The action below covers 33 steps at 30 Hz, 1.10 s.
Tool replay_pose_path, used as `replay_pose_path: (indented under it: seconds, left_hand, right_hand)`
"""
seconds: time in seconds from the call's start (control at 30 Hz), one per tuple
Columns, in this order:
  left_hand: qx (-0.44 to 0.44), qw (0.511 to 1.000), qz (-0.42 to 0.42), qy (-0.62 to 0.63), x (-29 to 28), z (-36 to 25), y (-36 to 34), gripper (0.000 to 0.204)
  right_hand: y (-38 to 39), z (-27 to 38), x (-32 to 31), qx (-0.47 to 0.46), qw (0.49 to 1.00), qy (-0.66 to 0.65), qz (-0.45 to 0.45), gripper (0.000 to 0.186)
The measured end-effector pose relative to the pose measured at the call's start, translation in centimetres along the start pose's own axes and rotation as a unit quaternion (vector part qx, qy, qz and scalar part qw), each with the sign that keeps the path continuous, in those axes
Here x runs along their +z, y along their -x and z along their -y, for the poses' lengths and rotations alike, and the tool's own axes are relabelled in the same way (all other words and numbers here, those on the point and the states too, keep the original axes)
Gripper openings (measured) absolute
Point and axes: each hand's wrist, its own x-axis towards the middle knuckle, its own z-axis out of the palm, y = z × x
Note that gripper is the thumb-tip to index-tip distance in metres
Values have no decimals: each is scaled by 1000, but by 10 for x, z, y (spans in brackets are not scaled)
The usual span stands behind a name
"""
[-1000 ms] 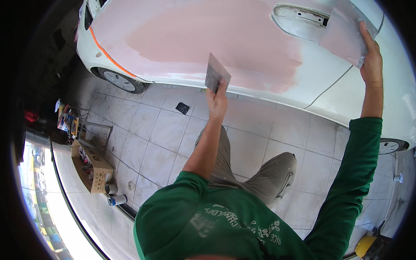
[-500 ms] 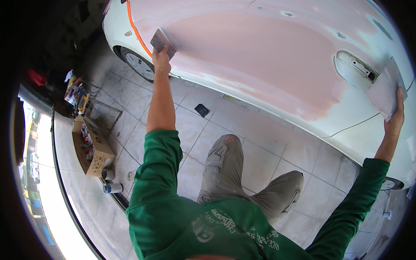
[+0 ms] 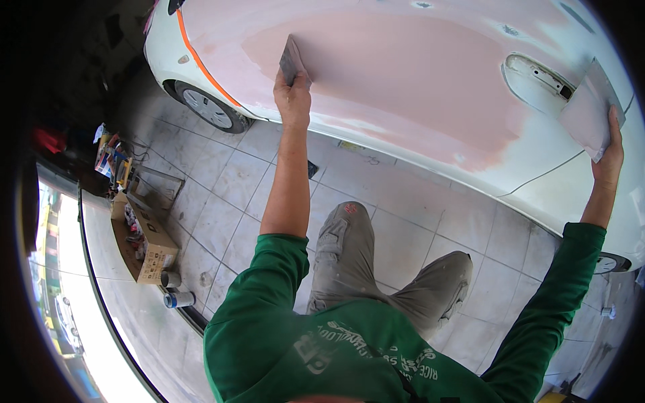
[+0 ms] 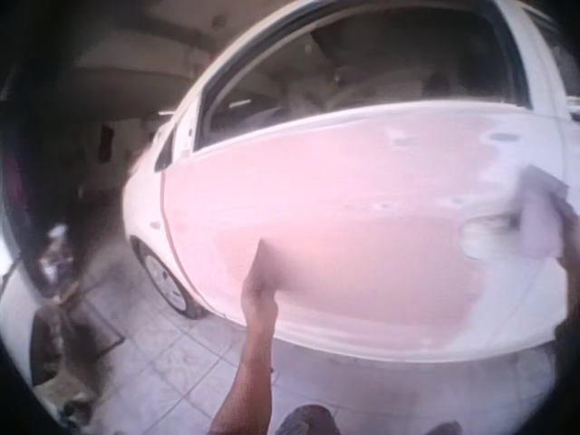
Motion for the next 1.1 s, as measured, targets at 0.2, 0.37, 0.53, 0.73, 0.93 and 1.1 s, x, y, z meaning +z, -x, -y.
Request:
replay_pose_path:
  seconds: [0.2, 0.37, 0.53, 0.73, 0.93, 1.1]
  left_hand:
    - [42, 998, 51, -21, 136, -77, 134, 54]
    - [65, 994, 85, -24, 234, -115, 225, 60]
    - [24, 976, 214, -2, 312, -153, 312, 63]
    - [-96, 942, 294, 132, 280, -92, 326, 46]
    - [-76, 945, 269, 172, 138, -89, 245, 47]
    - [221, 903, 365, 51, 101, -139, 234, 55]
  right_hand:
    - [19, 8, 19, -19, 999, 27, -8, 75]
    - [27, 11, 28, -7, 999, 17, 33, 74]
    - [33, 23, 23, -14, 999, 20, 31, 71]
    - [36, 9, 18, 34, 997, -13, 68, 67]
    - [161, -83, 13, 181, 965, -160, 104, 54]
    - [229, -159, 95, 324, 865, -376, 76, 41]
